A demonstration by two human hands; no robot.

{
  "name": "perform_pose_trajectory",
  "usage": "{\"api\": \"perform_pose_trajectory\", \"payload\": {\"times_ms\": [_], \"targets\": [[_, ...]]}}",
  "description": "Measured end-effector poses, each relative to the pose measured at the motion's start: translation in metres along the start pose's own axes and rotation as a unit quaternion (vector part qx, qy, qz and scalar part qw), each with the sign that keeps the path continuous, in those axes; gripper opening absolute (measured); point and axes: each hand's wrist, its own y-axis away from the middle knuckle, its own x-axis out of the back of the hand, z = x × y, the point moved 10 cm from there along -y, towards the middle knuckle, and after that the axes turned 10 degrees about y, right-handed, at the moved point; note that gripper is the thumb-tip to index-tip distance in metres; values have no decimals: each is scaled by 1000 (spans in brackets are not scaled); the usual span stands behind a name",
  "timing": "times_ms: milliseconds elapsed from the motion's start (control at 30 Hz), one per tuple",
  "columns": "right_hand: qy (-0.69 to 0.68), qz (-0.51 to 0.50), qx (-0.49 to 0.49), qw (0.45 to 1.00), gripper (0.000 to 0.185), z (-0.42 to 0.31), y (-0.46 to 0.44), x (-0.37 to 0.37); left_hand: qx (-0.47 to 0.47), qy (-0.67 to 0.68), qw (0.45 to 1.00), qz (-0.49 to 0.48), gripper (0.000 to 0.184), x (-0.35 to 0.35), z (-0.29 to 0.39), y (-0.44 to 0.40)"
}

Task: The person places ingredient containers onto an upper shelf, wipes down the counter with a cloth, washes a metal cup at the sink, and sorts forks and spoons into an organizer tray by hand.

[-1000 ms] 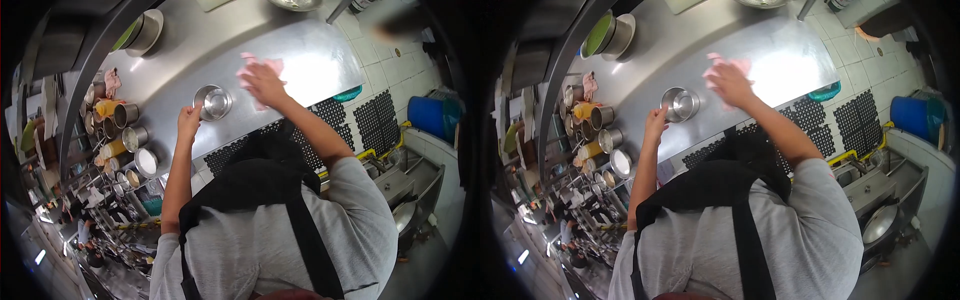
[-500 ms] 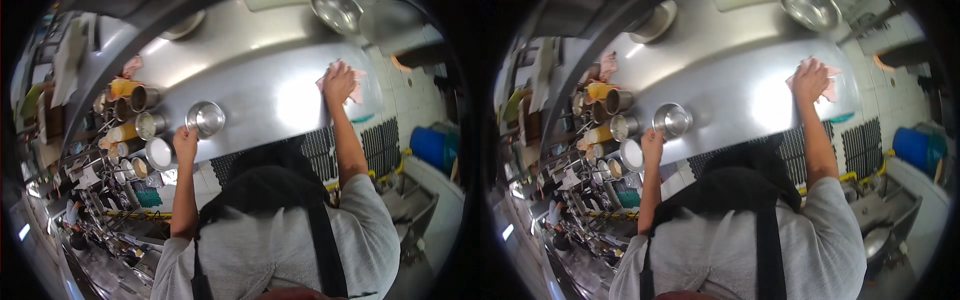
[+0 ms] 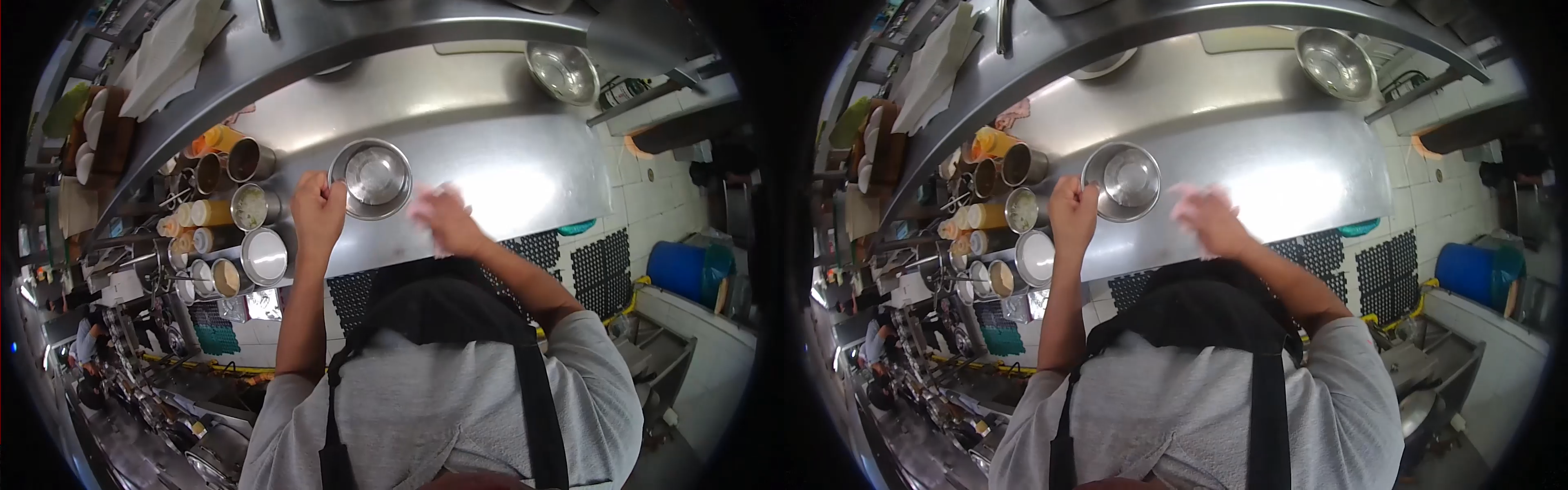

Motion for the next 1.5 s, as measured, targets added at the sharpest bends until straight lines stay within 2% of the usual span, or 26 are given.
{"api": "perform_pose_trajectory", "payload": {"times_ms": [33, 100, 133, 167, 200, 233, 300, 367, 400, 500, 667, 833, 900, 933, 967, 1000, 1033, 1067, 1133, 1200, 1233, 1267, 1333, 1400, 1467, 1500], "targets": [[123, -13, -39, 992, 35, 49, 23, -3, -14, 3, 1000, -6, 29, -3, 10, -3], [138, 55, -173, 974, 54, 99, 50, 85, -52, 8, 998, -32, 29, -16, 23, -6], [202, 63, -293, 932, 57, 159, 86, 87, -54, 20, 997, -46, 29, -26, 26, -2], [241, 41, -354, 903, 61, 206, 118, 88, -80, 14, 995, -62, 29, -37, 35, -1], [194, 92, -381, 899, 62, 203, 124, 123, -117, 8, 991, -69, 29, -47, 50, -7], [129, 112, -394, 903, 63, 198, 130, 146, -110, 13, 990, -86, 28, -58, 60, -5], [-8, 159, -392, 906, 68, 162, 126, 182, -151, -6, 982, -109, 27, -81, 71, -1], [-94, 164, -323, 927, 79, 88, 111, 210, -118, 33, 983, -136, 24, -98, 75, 6], [-164, 165, -309, 922, 79, 51, 103, 220, -116, 42, 980, -155, 24, -105, 84, 9], [-121, 100, -274, 949, 78, -27, 91, 243, -114, 45, 973, -197, 24, -122, 93, 33], [-74, 45, -268, 960, 76, -53, 143, 238, -103, 51, 957, -266, 24, -155, 116, 81], [-54, 83, -252, 963, 56, -66, 214, 262, -94, 56, 943, -315, 25, -197, 150, 137], [-55, 115, -215, 968, 44, -67, 246, 280, -104, 82, 936, -327, 31, -215, 169, 155], [-55, 133, -195, 970, 40, -68, 264, 290, -63, 131, 929, -339, 34, -226, 173, 165], [-76, 147, -219, 961, 36, -63, 284, 304, -19, 179, 919, -351, 38, -238, 180, 173], [-98, 163, -247, 950, 33, -58, 304, 317, 65, 279, 873, -395, 36, -251, 185, 188], [-119, 188, -262, 939, 29, -54, 324, 336, 101, 324, 849, -404, 32, -255, 209, 201], [-133, 217, -273, 928, 25, -47, 344, 355, 67, 325, 846, -416, 35, -260, 225, 211], [-254, 299, -346, 852, 20, -17, 403, 374, 71, 300, 841, -445, 38, -277, 244, 242], [-350, 404, -351, 769, 27, -8, 455, 402, 66, 280, 809, -513, 39, -301, 248, 274], [-388, 442, -347, 730, 39, -6, 478, 411, 61, 255, 784, -563, 40, -313, 248, 294], [-376, 455, -350, 727, 39, -13, 497, 423, 51, 258, 775, -575, 40, -322, 249, 306], [-502, 514, -276, 639, 47, -28, 530, 439, 59, 216, 725, -651, 42, -346, 242, 346], [-517, 526, -254, 626, 47, -28, 573, 440, 55, 206, 688, -694, 43, -362, 249, 377], [-584, 545, -186, 572, 44, -37, 595, 439, 54, 166, 666, -726, 43, -376, 265, 399], [-593, 554, -187, 554, 53, -35, 609, 435, 46, 156, 653, -740, 42, -385, 270, 408]]}}
